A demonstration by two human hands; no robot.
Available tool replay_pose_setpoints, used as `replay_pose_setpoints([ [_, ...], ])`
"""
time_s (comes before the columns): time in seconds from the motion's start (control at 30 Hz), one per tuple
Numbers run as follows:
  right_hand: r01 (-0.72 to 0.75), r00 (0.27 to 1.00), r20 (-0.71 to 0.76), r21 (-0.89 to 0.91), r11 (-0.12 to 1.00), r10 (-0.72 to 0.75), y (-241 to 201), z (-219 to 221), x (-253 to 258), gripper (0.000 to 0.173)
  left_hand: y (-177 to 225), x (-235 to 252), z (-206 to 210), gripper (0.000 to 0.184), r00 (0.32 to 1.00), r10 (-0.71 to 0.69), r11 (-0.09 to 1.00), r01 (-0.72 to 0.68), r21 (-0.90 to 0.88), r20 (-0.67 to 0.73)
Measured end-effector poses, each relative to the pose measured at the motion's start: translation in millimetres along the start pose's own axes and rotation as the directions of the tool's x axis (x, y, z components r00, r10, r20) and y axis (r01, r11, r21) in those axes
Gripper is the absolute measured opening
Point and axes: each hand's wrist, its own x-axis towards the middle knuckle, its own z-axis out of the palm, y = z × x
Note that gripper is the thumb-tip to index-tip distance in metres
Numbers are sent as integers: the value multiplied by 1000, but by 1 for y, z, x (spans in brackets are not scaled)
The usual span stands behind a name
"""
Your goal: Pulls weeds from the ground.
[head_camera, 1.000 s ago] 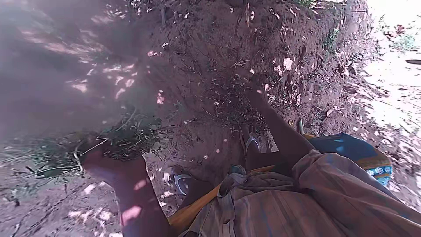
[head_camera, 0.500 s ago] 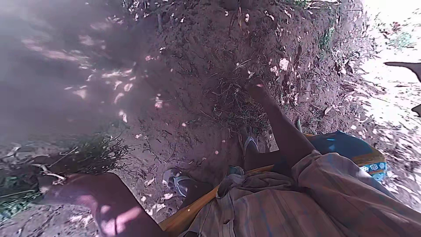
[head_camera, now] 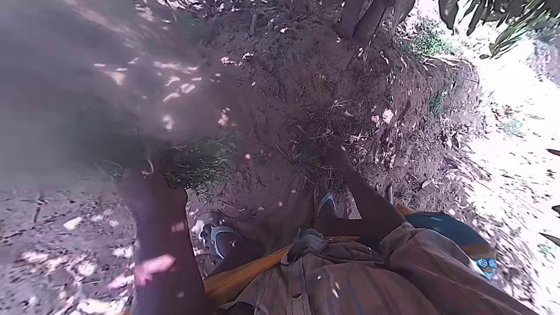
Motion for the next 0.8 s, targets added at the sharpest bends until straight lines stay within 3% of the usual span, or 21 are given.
replay_pose_setpoints([
  [0.07,154,985,-122,290,944,-123,-21,-20,-2,32,-3,0,1,26,1000,-27,999,27,-29,3],
  [0.17,377,915,-167,677,632,-367,-46,-49,-13,34,-3,-5,2,26,999,-41,997,44,-61,35],
  [0.23,406,834,-140,811,422,-533,-56,-65,-25,42,-1,-7,4,27,998,-62,994,64,-90,26],
  [0.3,353,798,-73,862,365,-598,-49,-75,-30,46,3,-11,7,25,997,-75,990,74,-119,2],
  [0.37,290,888,-58,840,459,-456,-29,-73,-23,41,6,-14,6,23,998,-59,995,60,-79,12],
  [0.4,243,947,-46,748,617,-317,-18,-70,-19,36,5,-14,4,28,998,-60,998,60,-33,17],
  [0.47,80,996,-76,366,927,-56,-7,-65,-15,30,1,-9,0,32,999,-49,999,49,9,16],
  [0.5,38,993,-114,183,982,-17,-7,-63,-14,29,-1,-5,1,29,997,-71,996,70,-50,-21],
  [0.6,69,978,-199,15,997,-65,-31,-72,-20,31,2,-5,4,29,987,-144,982,134,-131,-71],
  [0.7,242,935,-250,-67,968,-251,-57,-77,-23,30,-5,-3,8,33,985,-154,983,145,-117,-78],
  [0.8,358,921,-131,-93,929,-367,-77,-47,-31,32,-15,0,11,35,986,-152,986,146,-82,-75],
])
